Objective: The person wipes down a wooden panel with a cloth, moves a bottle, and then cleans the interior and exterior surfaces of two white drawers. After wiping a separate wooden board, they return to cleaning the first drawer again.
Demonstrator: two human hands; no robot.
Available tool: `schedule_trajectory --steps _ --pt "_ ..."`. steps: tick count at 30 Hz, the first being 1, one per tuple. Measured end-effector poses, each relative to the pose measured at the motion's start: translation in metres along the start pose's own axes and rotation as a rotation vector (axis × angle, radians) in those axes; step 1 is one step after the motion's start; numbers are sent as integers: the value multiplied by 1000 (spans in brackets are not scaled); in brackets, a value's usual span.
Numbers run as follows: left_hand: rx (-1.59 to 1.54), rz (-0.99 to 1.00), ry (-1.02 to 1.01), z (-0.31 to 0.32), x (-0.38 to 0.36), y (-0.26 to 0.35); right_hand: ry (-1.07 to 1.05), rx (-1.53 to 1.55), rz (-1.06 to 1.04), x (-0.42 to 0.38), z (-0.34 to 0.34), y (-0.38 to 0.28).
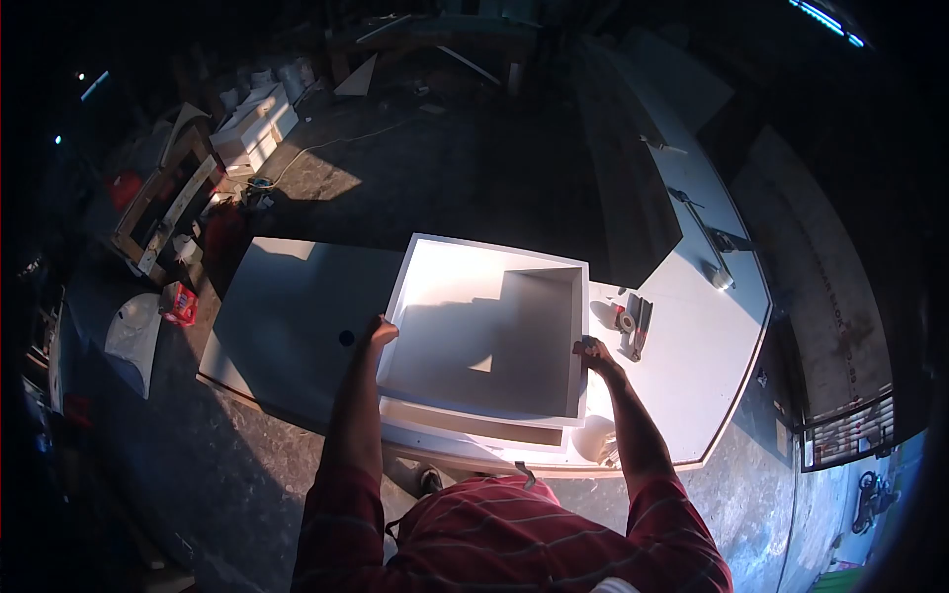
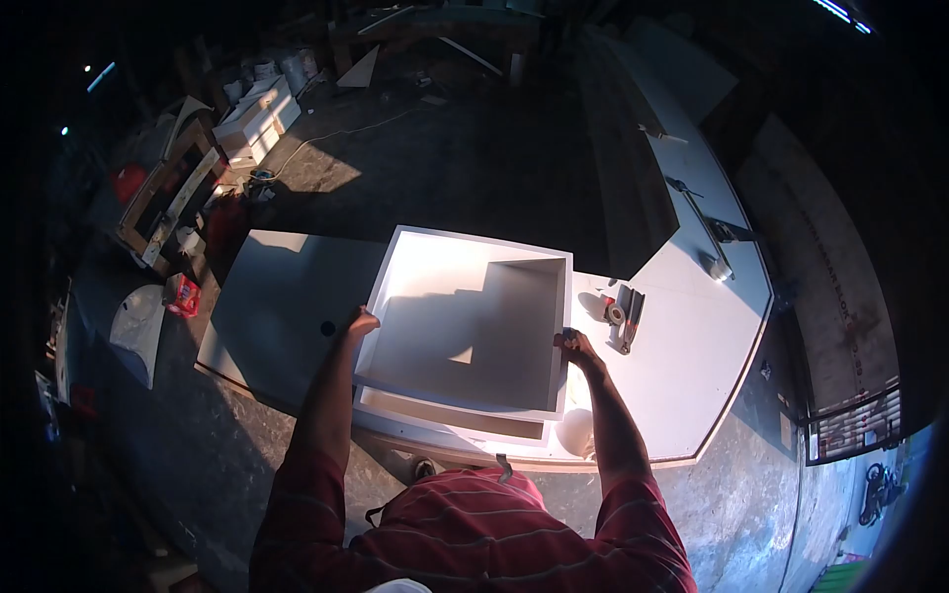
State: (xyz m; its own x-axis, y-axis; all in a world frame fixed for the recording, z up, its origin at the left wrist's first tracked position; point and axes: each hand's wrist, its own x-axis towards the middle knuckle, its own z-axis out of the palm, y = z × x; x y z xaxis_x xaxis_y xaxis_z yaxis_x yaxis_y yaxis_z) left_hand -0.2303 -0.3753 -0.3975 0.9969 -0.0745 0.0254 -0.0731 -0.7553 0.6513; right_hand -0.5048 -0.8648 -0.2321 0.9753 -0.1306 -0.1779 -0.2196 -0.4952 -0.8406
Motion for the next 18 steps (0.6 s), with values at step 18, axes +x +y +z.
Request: schedule_trajectory --steps 18 --pt "38 -125 -166 -87 -74 129 -18 4 191 15 -2 11"
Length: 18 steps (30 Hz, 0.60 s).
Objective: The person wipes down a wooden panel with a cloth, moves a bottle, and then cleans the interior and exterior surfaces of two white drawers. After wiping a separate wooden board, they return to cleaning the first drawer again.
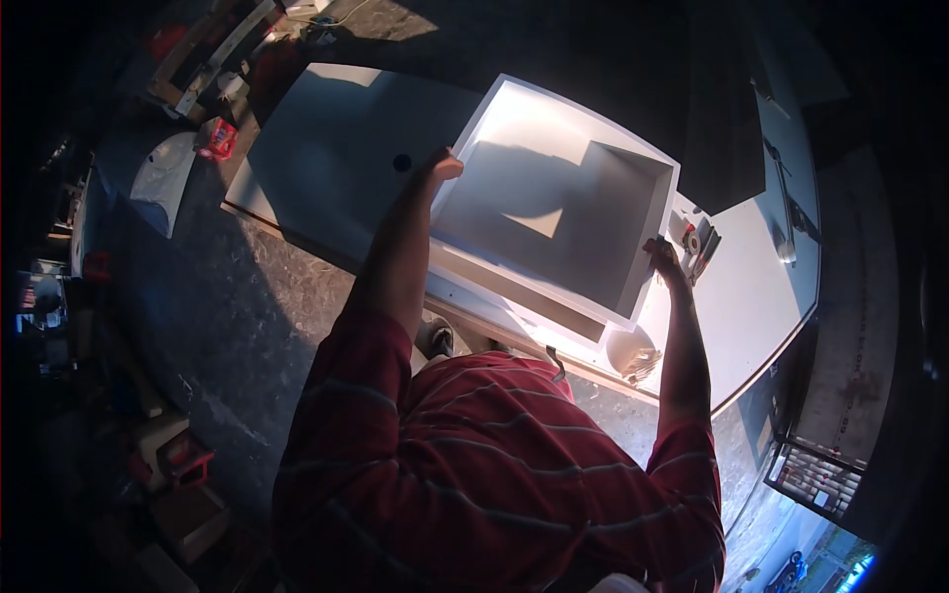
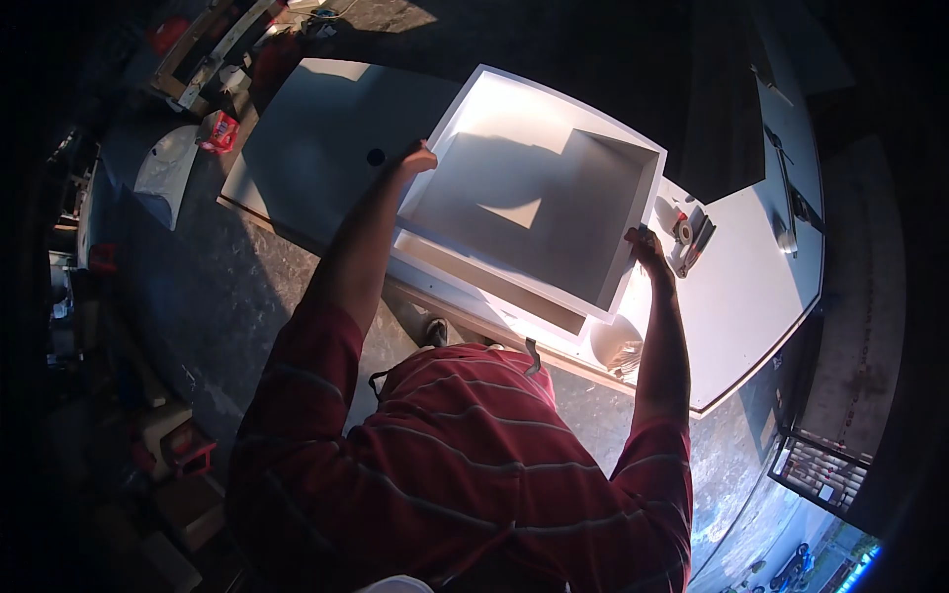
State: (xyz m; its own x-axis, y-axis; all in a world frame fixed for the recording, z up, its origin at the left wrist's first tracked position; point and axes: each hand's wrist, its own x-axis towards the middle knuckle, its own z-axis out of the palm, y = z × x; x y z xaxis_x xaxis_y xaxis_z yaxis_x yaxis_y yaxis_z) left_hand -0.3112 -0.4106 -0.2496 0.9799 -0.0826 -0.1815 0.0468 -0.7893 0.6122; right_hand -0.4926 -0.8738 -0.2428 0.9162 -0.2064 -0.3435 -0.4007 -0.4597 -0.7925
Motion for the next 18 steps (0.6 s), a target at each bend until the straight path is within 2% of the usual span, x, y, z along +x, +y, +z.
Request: schedule_trajectory --steps 5,10,11,13,14,17,18 --pt "-13 -13 8 -4 -5 3 -14 -126 17 4 -3 4" --pt "-18 -20 14 -3 7 0 14 -115 -27 4 -1 11" --pt "75 -57 -121 -25 -14 26 19 -101 -62 12 -2 21" --pt "82 -72 -78 -20 -17 27 -2 -45 -96 -7 -3 1" --pt "-2 -15 -24 -6 -7 13 1 -96 -87 -7 -4 -1" --pt "98 18 -8 -12 -13 27 -46 -127 -56 12 -9 24" --pt "94 21 15 -11 -11 31 -72 -32 -147 10 -13 29"
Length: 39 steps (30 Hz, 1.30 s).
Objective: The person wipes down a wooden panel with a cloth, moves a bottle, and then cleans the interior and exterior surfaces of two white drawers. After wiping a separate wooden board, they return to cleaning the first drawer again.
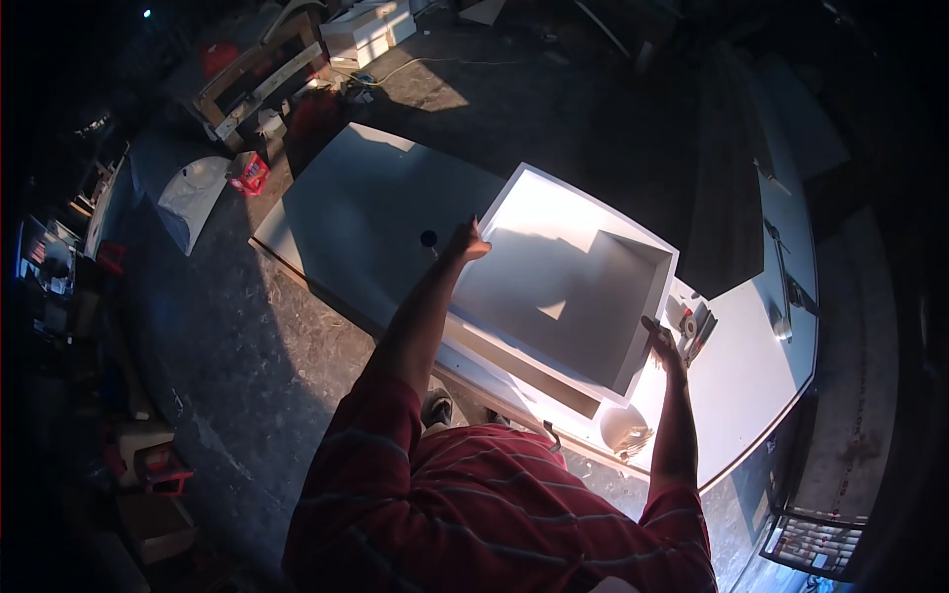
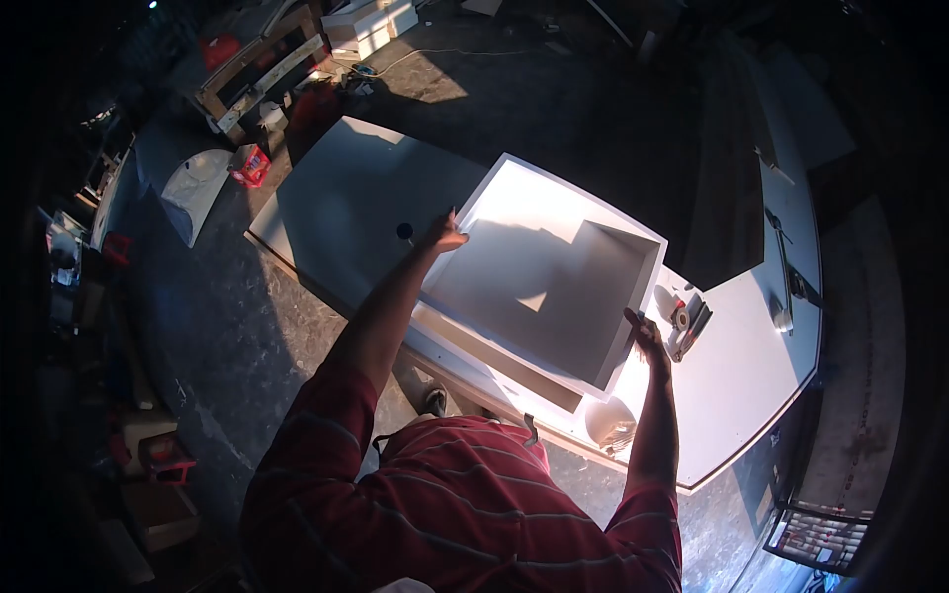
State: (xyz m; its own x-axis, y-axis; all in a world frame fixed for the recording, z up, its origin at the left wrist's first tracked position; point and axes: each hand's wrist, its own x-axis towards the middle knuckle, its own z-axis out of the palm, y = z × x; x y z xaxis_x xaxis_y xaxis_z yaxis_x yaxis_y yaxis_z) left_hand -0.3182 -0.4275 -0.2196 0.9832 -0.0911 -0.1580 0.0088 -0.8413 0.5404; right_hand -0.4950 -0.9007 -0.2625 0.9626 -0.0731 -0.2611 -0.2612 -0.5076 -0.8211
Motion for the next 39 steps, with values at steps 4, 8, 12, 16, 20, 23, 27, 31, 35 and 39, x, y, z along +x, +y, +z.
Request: schedule_trajectory --steps 4,8,12,16,20,23,27,31,35,39 --pt "-11 147 372 -19 -31 43 210 -131 152 -37 -13 -47" --pt "-287 655 718 -78 -125 69 220 59 106 -83 -74 -51" --pt "-378 585 580 -87 -207 42 325 546 -78 -157 -96 -171" --pt "-564 403 398 -60 -254 -4 -26 767 -449 -173 -22 -263" --pt "-897 230 104 -42 -283 -55 -268 947 -376 -173 108 -329" --pt "-1240 331 -104 -59 -307 -83 -379 881 -246 -170 237 -358" --pt "-1833 166 -160 -70 -330 -146 -365 333 -558 -166 390 -364" --pt "-1995 -283 -27 -86 -344 -212 -82 31 -806 -177 437 -359" --pt "-1884 -175 54 -121 -356 -288 254 -52 -781 -189 399 -265" --pt "-1637 -147 239 -167 -359 -351 767 -214 -158 -234 318 -127"
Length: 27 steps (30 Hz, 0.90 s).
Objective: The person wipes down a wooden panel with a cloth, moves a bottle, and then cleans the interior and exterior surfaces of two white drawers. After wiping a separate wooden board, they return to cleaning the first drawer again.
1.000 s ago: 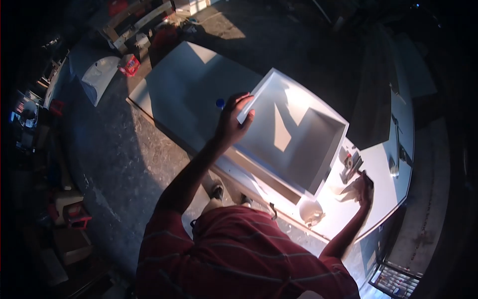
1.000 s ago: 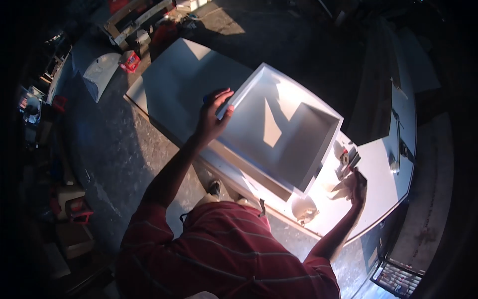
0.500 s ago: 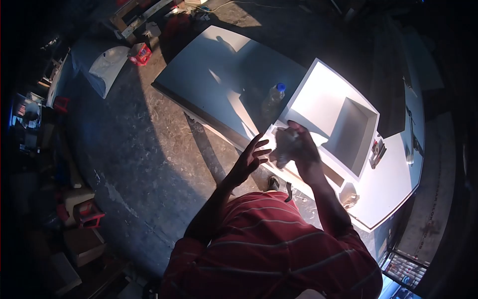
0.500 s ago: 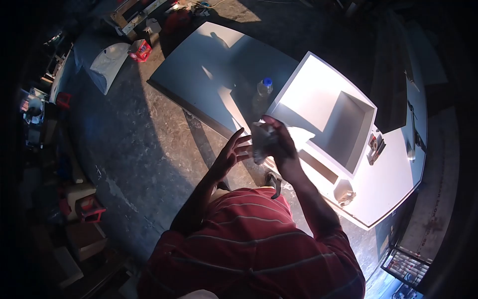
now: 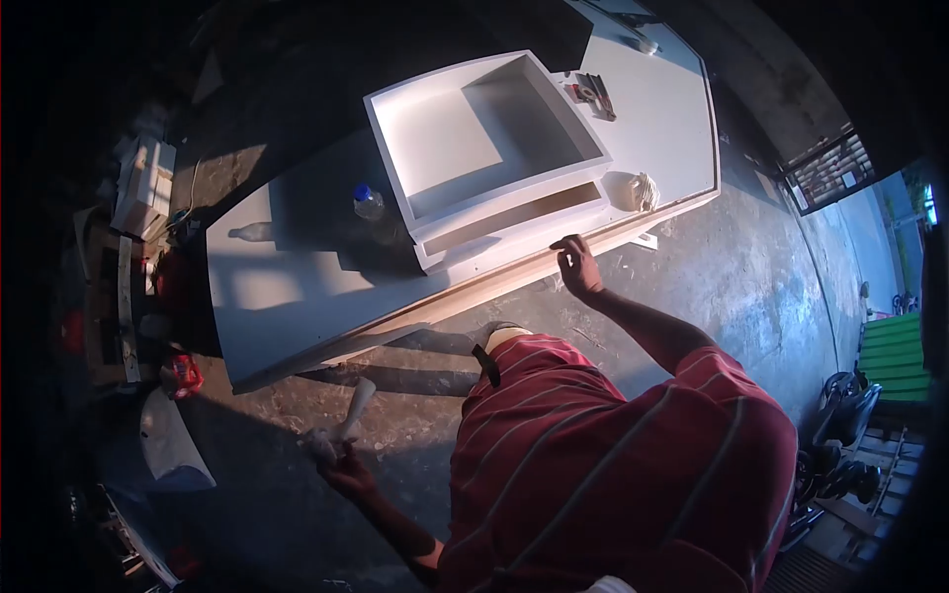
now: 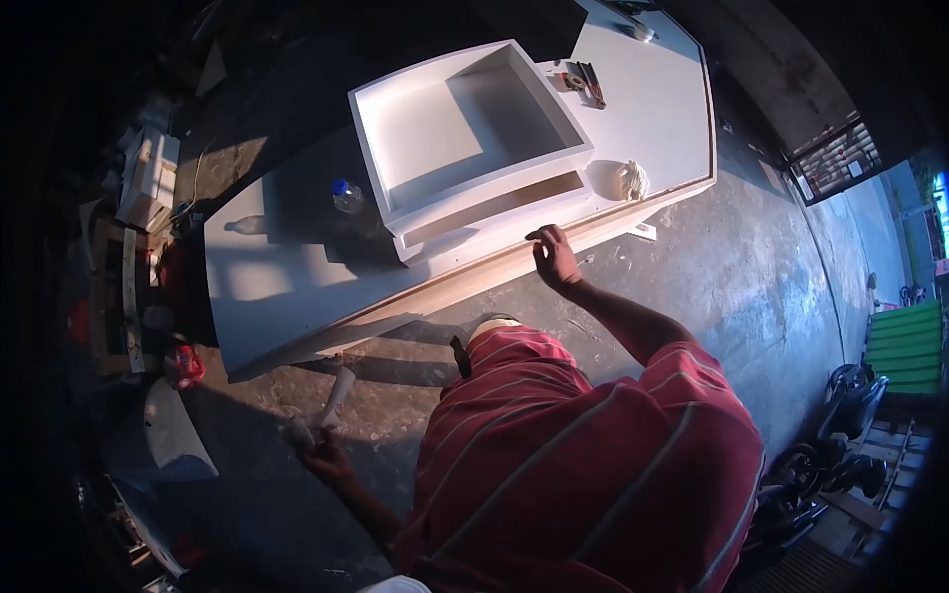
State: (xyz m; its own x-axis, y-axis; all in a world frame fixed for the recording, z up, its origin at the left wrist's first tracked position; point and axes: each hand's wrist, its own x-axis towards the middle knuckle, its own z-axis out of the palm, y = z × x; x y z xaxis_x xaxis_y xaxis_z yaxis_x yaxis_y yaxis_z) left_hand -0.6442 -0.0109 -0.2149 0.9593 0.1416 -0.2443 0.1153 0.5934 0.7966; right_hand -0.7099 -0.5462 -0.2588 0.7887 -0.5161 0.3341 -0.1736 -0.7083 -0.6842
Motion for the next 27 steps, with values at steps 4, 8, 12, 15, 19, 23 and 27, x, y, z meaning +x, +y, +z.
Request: schedule_trajectory --steps 4,8,12,15,19,23,27 --pt "188 223 190 -57 13 23 403 -425 479 25 -63 158" --pt "806 533 58 -102 8 35 342 -744 458 76 -97 243" --pt "65 161 515 -141 -3 56 -108 -717 551 95 -93 299" --pt "98 243 651 -179 -8 68 352 -475 483 97 -106 312" --pt "647 387 612 -214 -25 66 620 1008 220 84 -148 220" --pt "106 228 766 -254 -12 76 382 365 135 65 -87 -41" --pt "913 353 655 -297 20 70 -33 95 -324 43 49 -185"
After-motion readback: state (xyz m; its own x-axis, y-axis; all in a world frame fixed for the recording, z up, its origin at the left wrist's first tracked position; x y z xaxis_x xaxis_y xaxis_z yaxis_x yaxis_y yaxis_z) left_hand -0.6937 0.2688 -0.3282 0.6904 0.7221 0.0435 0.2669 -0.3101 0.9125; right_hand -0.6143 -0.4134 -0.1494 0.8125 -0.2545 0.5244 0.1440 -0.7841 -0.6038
